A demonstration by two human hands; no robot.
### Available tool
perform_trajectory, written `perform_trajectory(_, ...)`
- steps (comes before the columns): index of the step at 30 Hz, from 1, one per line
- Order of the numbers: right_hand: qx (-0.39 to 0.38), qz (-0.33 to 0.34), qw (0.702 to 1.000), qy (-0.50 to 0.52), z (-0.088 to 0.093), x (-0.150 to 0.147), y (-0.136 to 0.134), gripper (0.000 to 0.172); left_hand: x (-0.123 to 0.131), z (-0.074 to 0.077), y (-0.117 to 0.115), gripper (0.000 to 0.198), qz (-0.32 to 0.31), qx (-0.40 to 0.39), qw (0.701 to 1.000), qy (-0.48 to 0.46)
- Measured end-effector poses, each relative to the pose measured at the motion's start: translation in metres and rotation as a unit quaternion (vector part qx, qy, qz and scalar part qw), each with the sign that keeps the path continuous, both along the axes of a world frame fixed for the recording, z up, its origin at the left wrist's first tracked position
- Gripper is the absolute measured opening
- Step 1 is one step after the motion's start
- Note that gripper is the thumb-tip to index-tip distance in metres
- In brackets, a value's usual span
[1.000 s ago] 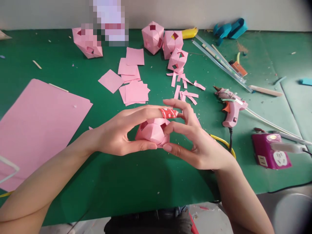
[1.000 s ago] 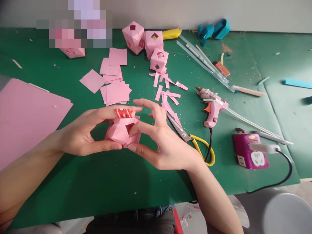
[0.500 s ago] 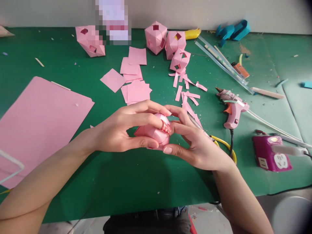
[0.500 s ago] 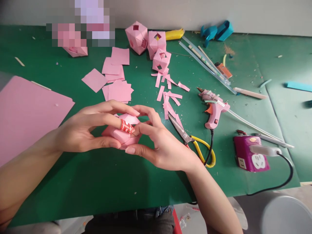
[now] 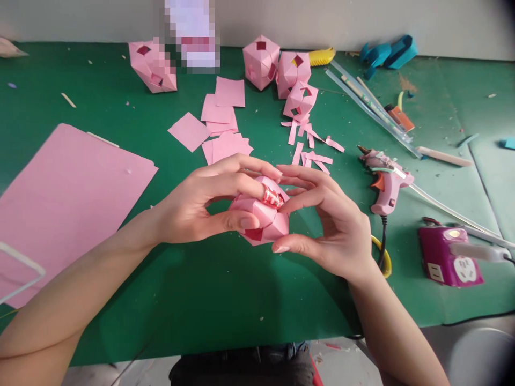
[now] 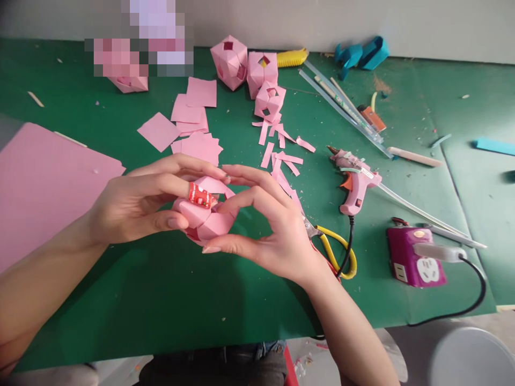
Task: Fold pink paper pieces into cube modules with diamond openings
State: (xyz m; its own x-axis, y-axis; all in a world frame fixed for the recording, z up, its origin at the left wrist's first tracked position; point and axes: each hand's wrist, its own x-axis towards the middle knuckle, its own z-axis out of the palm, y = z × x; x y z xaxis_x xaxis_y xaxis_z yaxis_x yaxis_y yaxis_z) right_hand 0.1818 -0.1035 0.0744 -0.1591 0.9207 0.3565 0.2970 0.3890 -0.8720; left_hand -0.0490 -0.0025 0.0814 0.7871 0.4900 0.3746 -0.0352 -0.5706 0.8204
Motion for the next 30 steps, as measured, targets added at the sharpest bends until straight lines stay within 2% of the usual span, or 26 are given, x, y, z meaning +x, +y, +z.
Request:
perform_trajectory(14, 0.043, -0.066, 0.996, -0.034, -0.002, -0.004, -0.001, 0.037, 0.002, 0.001, -0.006, 0.018, 0.006, -0.03, 1.0, -0.003)
perform_trajectory(17, 0.073, -0.097, 0.991, -0.056, -0.005, -0.007, -0.001, 0.035, 0.005, -0.001, -0.009, 0.019, 0.037, -0.036, 0.999, -0.017)
perform_trajectory(20, 0.11, -0.144, 0.981, -0.068, -0.01, -0.011, -0.003, 0.031, 0.009, -0.006, -0.015, 0.019, 0.096, -0.037, 0.994, -0.047)
perform_trajectory(23, 0.127, -0.148, 0.979, -0.063, -0.014, -0.014, -0.004, 0.032, 0.013, -0.012, -0.021, 0.021, 0.14, -0.041, 0.986, -0.075)
perform_trajectory(30, 0.175, -0.159, 0.97, -0.054, -0.011, -0.021, -0.003, 0.03, 0.018, -0.019, -0.029, 0.019, 0.154, -0.04, 0.982, -0.105)
